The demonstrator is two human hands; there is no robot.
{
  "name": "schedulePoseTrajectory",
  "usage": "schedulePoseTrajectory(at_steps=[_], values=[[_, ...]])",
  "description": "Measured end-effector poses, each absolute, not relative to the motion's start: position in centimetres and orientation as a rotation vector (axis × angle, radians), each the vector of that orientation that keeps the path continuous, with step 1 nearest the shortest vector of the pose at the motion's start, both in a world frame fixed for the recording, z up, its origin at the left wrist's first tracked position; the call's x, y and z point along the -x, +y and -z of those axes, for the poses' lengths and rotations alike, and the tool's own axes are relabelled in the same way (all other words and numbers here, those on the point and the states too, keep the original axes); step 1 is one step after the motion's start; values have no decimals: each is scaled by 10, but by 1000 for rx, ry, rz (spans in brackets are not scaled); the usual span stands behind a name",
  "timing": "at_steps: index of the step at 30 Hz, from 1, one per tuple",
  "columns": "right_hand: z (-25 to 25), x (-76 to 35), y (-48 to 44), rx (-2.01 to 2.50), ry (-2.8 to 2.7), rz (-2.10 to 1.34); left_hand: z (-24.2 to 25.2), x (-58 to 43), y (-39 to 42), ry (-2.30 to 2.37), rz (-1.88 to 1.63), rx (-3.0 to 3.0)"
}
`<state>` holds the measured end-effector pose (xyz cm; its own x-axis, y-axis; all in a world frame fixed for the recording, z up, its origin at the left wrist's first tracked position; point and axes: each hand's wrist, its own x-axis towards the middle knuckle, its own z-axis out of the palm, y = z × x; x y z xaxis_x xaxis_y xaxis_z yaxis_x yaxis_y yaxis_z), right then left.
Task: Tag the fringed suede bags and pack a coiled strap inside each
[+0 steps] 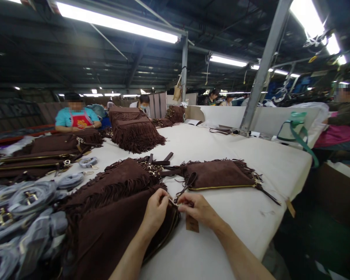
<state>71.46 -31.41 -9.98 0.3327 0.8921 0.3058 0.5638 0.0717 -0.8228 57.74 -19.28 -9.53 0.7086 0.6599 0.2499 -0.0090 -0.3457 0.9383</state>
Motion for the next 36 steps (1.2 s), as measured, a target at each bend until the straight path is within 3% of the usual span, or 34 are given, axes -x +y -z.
schedulePoseTrajectory(at_steps=[10, 25, 36], values=[[92, -710, -313, 1471, -1219, -432, 70, -581, -205, 502, -786, -1584], [97, -712, -310, 1438, -1282, -380, 74, -586, -216, 466, -758, -1534], [100, -713, -305, 1346, -1017, -559, 94, -588, -221, 585, -706, -1884]])
